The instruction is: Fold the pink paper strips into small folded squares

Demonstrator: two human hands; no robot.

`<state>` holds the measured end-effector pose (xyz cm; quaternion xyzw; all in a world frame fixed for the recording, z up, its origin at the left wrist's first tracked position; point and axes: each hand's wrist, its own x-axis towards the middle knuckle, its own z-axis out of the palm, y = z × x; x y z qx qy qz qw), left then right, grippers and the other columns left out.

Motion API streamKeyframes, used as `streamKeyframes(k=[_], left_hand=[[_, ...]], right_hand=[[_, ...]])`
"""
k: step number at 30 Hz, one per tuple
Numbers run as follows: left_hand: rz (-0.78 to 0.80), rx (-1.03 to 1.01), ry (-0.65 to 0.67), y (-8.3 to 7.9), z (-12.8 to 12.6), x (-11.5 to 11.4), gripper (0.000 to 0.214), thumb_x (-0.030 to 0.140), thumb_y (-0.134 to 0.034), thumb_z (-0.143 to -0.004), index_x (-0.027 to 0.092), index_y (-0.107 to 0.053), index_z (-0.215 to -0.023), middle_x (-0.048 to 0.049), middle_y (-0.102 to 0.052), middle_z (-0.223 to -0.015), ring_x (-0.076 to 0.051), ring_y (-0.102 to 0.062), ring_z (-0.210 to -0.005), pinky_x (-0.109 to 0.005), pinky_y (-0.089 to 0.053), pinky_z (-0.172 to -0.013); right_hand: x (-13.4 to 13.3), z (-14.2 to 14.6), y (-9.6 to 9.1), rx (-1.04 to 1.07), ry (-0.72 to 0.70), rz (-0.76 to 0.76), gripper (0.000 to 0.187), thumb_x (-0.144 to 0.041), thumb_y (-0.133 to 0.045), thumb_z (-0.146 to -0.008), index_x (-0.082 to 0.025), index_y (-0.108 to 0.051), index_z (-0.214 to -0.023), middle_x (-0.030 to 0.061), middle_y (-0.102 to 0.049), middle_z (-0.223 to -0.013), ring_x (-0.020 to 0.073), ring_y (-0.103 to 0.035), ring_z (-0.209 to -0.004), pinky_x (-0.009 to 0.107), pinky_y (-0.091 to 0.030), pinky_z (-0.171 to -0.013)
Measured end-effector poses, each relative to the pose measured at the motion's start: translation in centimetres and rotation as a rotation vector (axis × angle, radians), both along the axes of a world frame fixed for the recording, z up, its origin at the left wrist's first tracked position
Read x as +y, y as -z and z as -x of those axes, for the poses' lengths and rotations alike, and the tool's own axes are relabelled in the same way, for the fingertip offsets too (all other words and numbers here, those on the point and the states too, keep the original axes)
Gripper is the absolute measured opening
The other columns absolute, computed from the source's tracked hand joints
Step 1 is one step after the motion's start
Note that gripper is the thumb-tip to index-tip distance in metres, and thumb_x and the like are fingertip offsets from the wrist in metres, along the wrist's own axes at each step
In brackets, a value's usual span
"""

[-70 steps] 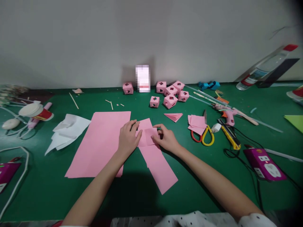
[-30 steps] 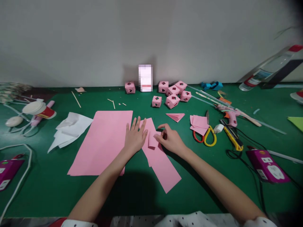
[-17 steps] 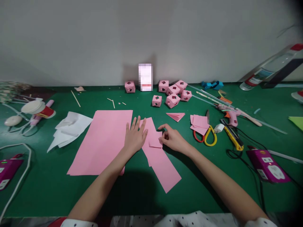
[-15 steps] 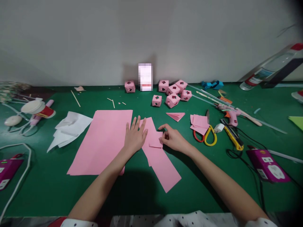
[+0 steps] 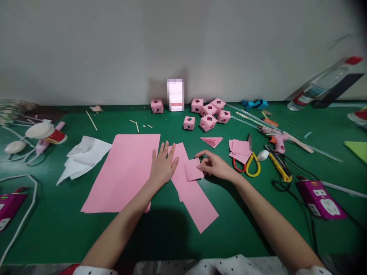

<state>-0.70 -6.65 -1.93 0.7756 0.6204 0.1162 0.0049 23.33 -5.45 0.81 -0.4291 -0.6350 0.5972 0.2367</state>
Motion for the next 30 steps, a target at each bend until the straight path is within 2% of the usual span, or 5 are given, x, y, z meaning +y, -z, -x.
streamKeyframes(k=[6, 10, 16, 26, 30], left_hand=[[-0.145, -0.113, 0.061, -0.3, 0.4, -0.2, 0.047, 0.039, -0.034, -0.096, 0.014, -0.047, -0.133, -0.0175, -0.058, -0.12, -0.031, -0.048, -0.116, -0.053, -0.033, -0.101], [-0.21, -0.133, 0.121, -0.4, 0.4, -0.2, 0.039, 0.036, -0.036, -0.096, 0.012, -0.056, -0.12, -0.0132, -0.061, -0.092, -0.027, -0.053, -0.089, -0.044, -0.04, -0.086], [-0.234, -0.021, 0.112, -0.1, 0.2, -0.3, 0.037, 0.035, -0.038, -0.096, 0.011, -0.059, -0.115, -0.0121, -0.063, -0.084, -0.026, -0.052, -0.08, -0.038, -0.035, -0.07], [-0.241, -0.089, 0.153, -0.4, 0.4, -0.7, 0.033, 0.03, -0.037, -0.096, 0.012, -0.059, -0.113, -0.0123, -0.069, -0.093, -0.024, -0.06, -0.084, -0.036, -0.038, -0.071], [-0.219, -0.147, 0.119, -0.4, 0.4, -0.9, 0.034, 0.029, -0.036, -0.097, 0.012, -0.058, -0.116, -0.0122, -0.069, -0.099, -0.023, -0.063, -0.089, -0.034, -0.043, -0.075]], right_hand=[[0.8, -5.4, -2.7, -0.192, 0.353, -0.349, 0.035, -0.036, -0.055, -0.086, -0.021, -0.05, -0.117, -0.0024, -0.058, -0.068, 0.0139, -0.055, -0.059, 0.025, -0.043, -0.056], [1.5, -9.0, -3.2, -0.592, 0.593, -0.619, 0.036, -0.03, -0.051, -0.085, -0.017, -0.052, -0.119, 0.0011, -0.061, -0.071, 0.0168, -0.054, -0.058, 0.028, -0.04, -0.058], [1.9, -9.2, -2.4, -0.901, 0.728, -0.818, 0.021, -0.03, -0.055, -0.081, -0.017, -0.063, -0.096, 0.0069, -0.061, -0.077, 0.0226, -0.057, -0.071, 0.031, -0.039, -0.062], [-3.4, 3.0, -0.7, -0.54, 0.142, -0.847, 0.02, -0.029, -0.046, -0.093, -0.02, -0.063, -0.101, 0.0073, -0.068, -0.094, 0.0211, -0.06, -0.089, 0.032, -0.046, -0.075], [-5.1, 5.4, -0.7, -0.474, 0.056, -0.748, 0.028, -0.036, -0.051, -0.091, -0.02, -0.059, -0.113, 0.0063, -0.069, -0.102, 0.0213, -0.059, -0.091, 0.033, -0.047, -0.075]])
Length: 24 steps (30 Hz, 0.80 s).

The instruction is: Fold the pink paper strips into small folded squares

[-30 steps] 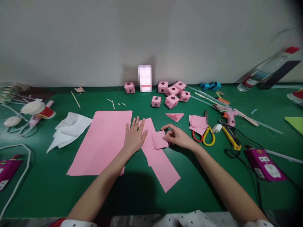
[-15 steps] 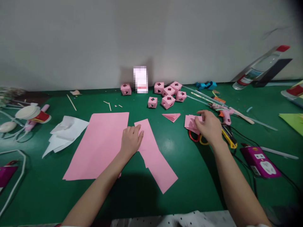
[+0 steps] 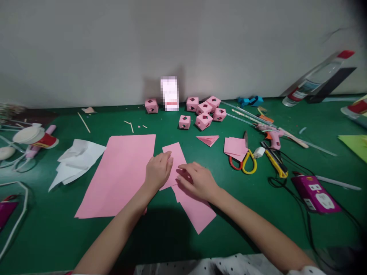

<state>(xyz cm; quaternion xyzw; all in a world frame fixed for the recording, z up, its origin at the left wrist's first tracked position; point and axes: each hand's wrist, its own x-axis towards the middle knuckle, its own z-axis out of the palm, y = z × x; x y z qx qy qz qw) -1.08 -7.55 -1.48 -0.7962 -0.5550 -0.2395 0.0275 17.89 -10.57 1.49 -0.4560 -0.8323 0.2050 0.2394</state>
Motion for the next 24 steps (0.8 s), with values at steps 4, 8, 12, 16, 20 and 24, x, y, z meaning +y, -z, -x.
streamKeyframes(k=[4, 8, 12, 16, 20, 24], left_hand=[[0.058, -0.057, -0.031, -0.3, -0.1, -0.2, 0.035, 0.031, -0.034, -0.098, 0.014, -0.056, -0.12, -0.0112, -0.068, -0.109, -0.022, -0.065, -0.094, -0.032, -0.047, -0.077], [0.149, -0.204, -0.091, -0.8, -0.1, -0.4, 0.036, 0.032, -0.03, -0.099, 0.018, -0.055, -0.12, -0.0084, -0.067, -0.116, -0.021, -0.066, -0.099, -0.031, -0.049, -0.08], [0.219, -0.402, -0.12, -1.0, 0.3, -0.4, 0.037, 0.034, -0.027, -0.1, 0.02, -0.056, -0.119, -0.005, -0.071, -0.094, -0.019, -0.068, -0.093, -0.03, -0.051, -0.077], [0.234, -0.602, -0.065, -1.2, 0.9, -0.4, 0.038, 0.034, -0.027, -0.1, 0.019, -0.058, -0.113, -0.0001, -0.064, -0.069, -0.016, -0.067, -0.076, -0.028, -0.051, -0.073], [0.174, -0.557, 0.119, -1.6, 1.1, -0.4, 0.028, 0.036, -0.043, -0.095, 0.02, -0.062, -0.108, -0.004, -0.07, -0.085, -0.017, -0.064, -0.082, -0.033, -0.049, -0.08], [0.074, -0.298, 0.329, -1.3, 0.6, -0.3, 0.019, 0.036, -0.06, -0.087, 0.022, -0.068, -0.096, -0.0057, -0.072, -0.092, -0.021, -0.062, -0.093, -0.038, -0.044, -0.086]], right_hand=[[-0.5, 1.4, 0.2, -0.003, 0.006, -0.008, 0.045, -0.048, -0.061, -0.083, -0.019, -0.058, -0.117, 0.0103, -0.065, -0.115, 0.0281, -0.052, -0.109, 0.042, -0.043, -0.09], [-0.9, 2.6, 1.2, -0.055, -0.033, -0.052, 0.067, -0.053, -0.062, -0.08, -0.015, -0.047, -0.133, 0.0152, -0.057, -0.131, 0.0353, -0.034, -0.132, 0.052, -0.031, -0.102], [-1.1, 2.9, 1.8, -0.04, -0.041, -0.043, 0.055, -0.042, -0.06, -0.085, -0.017, -0.049, -0.132, 0.0137, -0.064, -0.122, 0.0333, -0.031, -0.137, 0.052, -0.027, -0.104], [-0.7, 2.2, 1.6, 0.072, -0.014, -0.018, 0.035, -0.031, -0.057, -0.089, -0.021, -0.059, -0.122, 0.0107, -0.07, -0.112, 0.0295, -0.04, -0.132, 0.049, -0.032, -0.103], [0.3, 1.1, 1.3, 0.184, 0.062, 0.029, 0.024, -0.022, -0.05, -0.091, -0.023, -0.065, -0.109, 0.0059, -0.071, -0.109, 0.0262, -0.049, -0.125, 0.046, -0.037, -0.1], [1.3, 0.4, 1.3, 0.234, 0.097, 0.044, 0.021, -0.02, -0.052, -0.089, -0.024, -0.068, -0.103, 0.004, -0.073, -0.103, 0.0266, -0.053, -0.12, 0.047, -0.038, -0.099]])
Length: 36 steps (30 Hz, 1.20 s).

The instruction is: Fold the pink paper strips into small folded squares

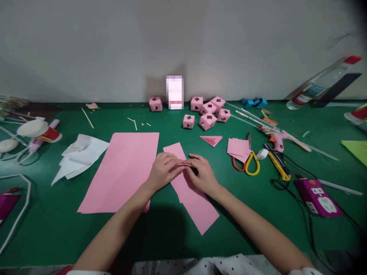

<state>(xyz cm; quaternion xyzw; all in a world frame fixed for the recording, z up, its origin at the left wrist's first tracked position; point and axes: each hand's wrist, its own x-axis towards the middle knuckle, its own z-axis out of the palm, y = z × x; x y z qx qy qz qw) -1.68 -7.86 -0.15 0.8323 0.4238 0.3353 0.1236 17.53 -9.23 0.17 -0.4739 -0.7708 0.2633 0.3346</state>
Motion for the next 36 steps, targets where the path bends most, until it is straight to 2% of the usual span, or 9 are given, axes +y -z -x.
streamKeyframes(k=[4, 9, 12, 16, 20, 24, 30, 36], left_hand=[[-0.071, 0.065, 0.007, 0.4, -0.4, -0.1, 0.015, 0.025, -0.056, -0.09, 0.021, -0.068, -0.097, -0.0046, -0.072, -0.089, -0.019, -0.062, -0.09, -0.037, -0.043, -0.084], [-0.073, 0.034, -0.002, 0.3, -0.4, 0.0, 0.013, 0.025, -0.055, -0.09, 0.02, -0.067, -0.092, -0.0046, -0.072, -0.088, -0.019, -0.063, -0.087, -0.036, -0.043, -0.083], [-0.046, 0.027, -0.014, 0.1, -0.4, 0.0, 0.015, 0.025, -0.053, -0.091, 0.019, -0.066, -0.086, -0.0047, -0.071, -0.085, -0.019, -0.062, -0.086, -0.036, -0.043, -0.083], [0.015, -0.019, -0.046, 0.2, -0.3, 0.0, 0.018, 0.026, -0.051, -0.091, 0.019, -0.065, -0.082, -0.005, -0.07, -0.083, -0.018, -0.062, -0.084, -0.036, -0.044, -0.082], [0.063, -0.031, -0.046, 0.2, -0.3, 0.1, 0.018, 0.026, -0.05, -0.092, 0.019, -0.065, -0.085, -0.005, -0.07, -0.084, -0.019, -0.062, -0.085, -0.036, -0.043, -0.081], [0.076, -0.019, -0.015, 0.1, -0.4, 0.1, 0.016, 0.028, -0.051, -0.091, 0.021, -0.065, -0.091, -0.0045, -0.07, -0.088, -0.018, -0.061, -0.086, -0.035, -0.043, -0.081], [0.011, -0.021, -0.029, 0.1, -0.5, 0.0, 0.013, 0.023, -0.052, -0.088, 0.019, -0.061, -0.079, -0.0036, -0.065, -0.075, -0.018, -0.059, -0.078, -0.034, -0.043, -0.077], [-0.007, -0.022, -0.082, 0.0, -0.6, 0.1, 0.014, 0.023, -0.051, -0.086, 0.02, -0.06, -0.076, -0.0037, -0.064, -0.073, -0.018, -0.059, -0.076, -0.035, -0.043, -0.076]], right_hand=[[0.5, -0.4, 0.0, 0.044, 0.054, -0.01, 0.013, -0.027, -0.06, -0.087, -0.024, -0.07, -0.096, 0.0043, -0.074, -0.096, 0.025, -0.061, -0.105, 0.043, -0.042, -0.094], [0.8, -0.8, 0.1, 0.083, 0.047, -0.048, 0.012, -0.027, -0.059, -0.09, -0.024, -0.071, -0.089, 0.0027, -0.074, -0.092, 0.0196, -0.065, -0.093, 0.039, -0.041, -0.092], [1.1, -1.0, 0.3, 0.097, 0.047, -0.025, 0.012, -0.026, -0.06, -0.089, -0.024, -0.071, -0.085, 0.0025, -0.074, -0.09, 0.0195, -0.065, -0.09, 0.038, -0.042, -0.09], [1.6, -1.4, 0.2, 0.16, 0.072, 0.079, 0.015, -0.03, -0.059, -0.088, -0.022, -0.072, -0.086, 0.0029, -0.074, -0.084, 0.0189, -0.065, -0.079, 0.032, -0.047, -0.074], [1.9, -1.6, 0.0, 0.163, 0.039, 0.125, 0.019, -0.032, -0.055, -0.089, -0.021, -0.071, -0.087, 0.0023, -0.072, -0.079, 0.0161, -0.062, -0.066, 0.027, -0.044, -0.059], [1.6, -1.1, 0.1, 0.129, 0.022, 0.099, 0.018, -0.03, -0.056, -0.087, -0.021, -0.071, -0.086, 0.0018, -0.071, -0.075, 0.0158, -0.061, -0.064, 0.026, -0.043, -0.058], [1.4, -0.8, 0.2, 0.13, 0.057, 0.025, 0.016, -0.029, -0.056, -0.086, -0.02, -0.07, -0.086, 0.0028, -0.069, -0.074, 0.0159, -0.06, -0.064, 0.027, -0.046, -0.062], [1.9, -1.4, -0.1, 0.118, 0.123, -0.016, 0.016, -0.03, -0.056, -0.086, -0.021, -0.069, -0.081, 0.0024, -0.068, -0.072, 0.0158, -0.059, -0.063, 0.027, -0.045, -0.06]])
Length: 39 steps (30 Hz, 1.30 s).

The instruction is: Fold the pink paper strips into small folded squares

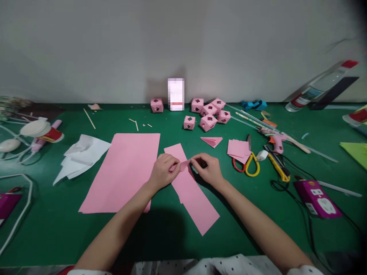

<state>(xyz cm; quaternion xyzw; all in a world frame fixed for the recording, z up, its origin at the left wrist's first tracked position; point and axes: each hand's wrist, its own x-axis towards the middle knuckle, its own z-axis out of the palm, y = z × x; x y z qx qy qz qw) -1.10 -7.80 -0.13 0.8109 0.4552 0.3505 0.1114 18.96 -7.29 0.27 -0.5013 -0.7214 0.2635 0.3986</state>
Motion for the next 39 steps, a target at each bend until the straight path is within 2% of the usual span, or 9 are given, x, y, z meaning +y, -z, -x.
streamKeyframes(k=[6, 9, 12, 15, 21, 25, 29, 33, 39], left_hand=[[0.02, -0.04, -0.083, -0.3, 0.1, 0.0, 0.014, 0.02, -0.052, -0.083, 0.02, -0.056, -0.069, -0.0014, -0.059, -0.066, -0.017, -0.055, -0.068, -0.033, -0.043, -0.069], [0.039, -0.081, -0.142, -0.4, 0.2, 0.1, 0.015, 0.019, -0.051, -0.083, 0.02, -0.055, -0.069, -0.0017, -0.059, -0.068, -0.017, -0.054, -0.068, -0.032, -0.043, -0.067], [0.074, -0.117, -0.096, -0.5, 0.2, 0.1, 0.015, 0.02, -0.051, -0.086, 0.02, -0.057, -0.073, -0.0025, -0.061, -0.072, -0.017, -0.056, -0.071, -0.031, -0.045, -0.068], [0.108, -0.121, -0.007, -0.6, 0.2, 0.1, 0.013, 0.022, -0.052, -0.088, 0.019, -0.061, -0.079, -0.0034, -0.063, -0.074, -0.017, -0.057, -0.073, -0.031, -0.046, -0.07], [0.147, -0.132, 0.009, -0.4, 0.2, 0.0, 0.015, 0.024, -0.051, -0.089, 0.019, -0.062, -0.08, -0.0036, -0.063, -0.074, -0.017, -0.057, -0.071, -0.03, -0.045, -0.067], [0.154, -0.163, -0.035, -0.3, 0.3, 0.0, 0.015, 0.022, -0.051, -0.088, 0.019, -0.059, -0.075, -0.0029, -0.062, -0.073, -0.016, -0.056, -0.07, -0.029, -0.045, -0.067], [0.169, -0.145, -0.089, -0.2, 0.3, 0.2, 0.015, 0.021, -0.052, -0.088, 0.019, -0.059, -0.075, -0.0023, -0.062, -0.074, -0.016, -0.057, -0.072, -0.029, -0.044, -0.07], [0.14, -0.069, -0.119, -0.1, 0.2, 0.3, 0.015, 0.024, -0.052, -0.089, 0.02, -0.061, -0.079, -0.0018, -0.064, -0.075, -0.017, -0.057, -0.075, -0.033, -0.043, -0.075], [0.108, -0.051, -0.112, 0.1, 0.2, 0.4, 0.013, 0.024, -0.052, -0.09, 0.02, -0.064, -0.09, -0.003, -0.067, -0.081, -0.018, -0.058, -0.079, -0.035, -0.043, -0.079]], right_hand=[[1.6, -3.0, -0.3, -0.012, 0.071, 0.041, 0.022, -0.038, -0.058, -0.086, -0.02, -0.07, -0.081, 0.0033, -0.07, -0.076, 0.0156, -0.058, -0.062, 0.028, -0.043, -0.058], [2.6, -4.9, -0.1, 0.034, 0.086, 0.068, 0.024, -0.041, -0.06, -0.083, -0.019, -0.069, -0.079, 0.0041, -0.07, -0.075, 0.0182, -0.061, -0.071, 0.029, -0.044, -0.062], [2.9, -5.4, 0.2, 0.157, 0.062, 0.135, 0.027, -0.043, -0.06, -0.083, -0.018, -0.068, -0.09, 0.0053, -0.071, -0.082, 0.0174, -0.061, -0.073, 0.029, -0.046, -0.064], [2.4, -4.2, 0.1, 0.233, -0.035, 0.213, 0.038, -0.043, -0.065, -0.08, -0.019, -0.063, -0.11, 0.0063, -0.071, -0.096, 0.0163, -0.061, -0.075, 0.028, -0.047, -0.066], [1.5, -2.6, -0.4, 0.136, -0.042, 0.178, 0.025, -0.042, -0.06, -0.085, -0.019, -0.069, -0.08, 0.0021, -0.068, -0.075, 0.0141, -0.058, -0.064, 0.025, -0.042, -0.057], [2.6, -4.7, -0.6, 0.234, 0.076, 0.204, 0.026, -0.043, -0.064, -0.08, -0.018, -0.067, -0.077, 0.0021, -0.067, -0.07, 0.0135, -0.058, -0.059, 0.024, -0.043, -0.053], [3.8, -7.6, -0.6, 0.284, 0.163, 0.378, 0.032, -0.047, -0.068, -0.075, -0.016, -0.065, -0.082, 0.0006, -0.063, -0.061, 0.0114, -0.054, -0.046, 0.021, -0.038, -0.039], [4.2, -8.9, -0.1, 0.309, 0.252, 0.36, 0.043, -0.045, -0.072, -0.071, -0.018, -0.059, -0.103, -0.0017, -0.062, -0.061, 0.0115, -0.056, -0.044, 0.018, -0.037, -0.034], [4.5, -8.8, 1.0, 0.401, 0.401, 0.292, 0.041, -0.045, -0.07, -0.072, -0.02, -0.052, -0.099, -0.0051, -0.058, -0.056, 0.0121, -0.056, -0.041, 0.018, -0.04, -0.033]])
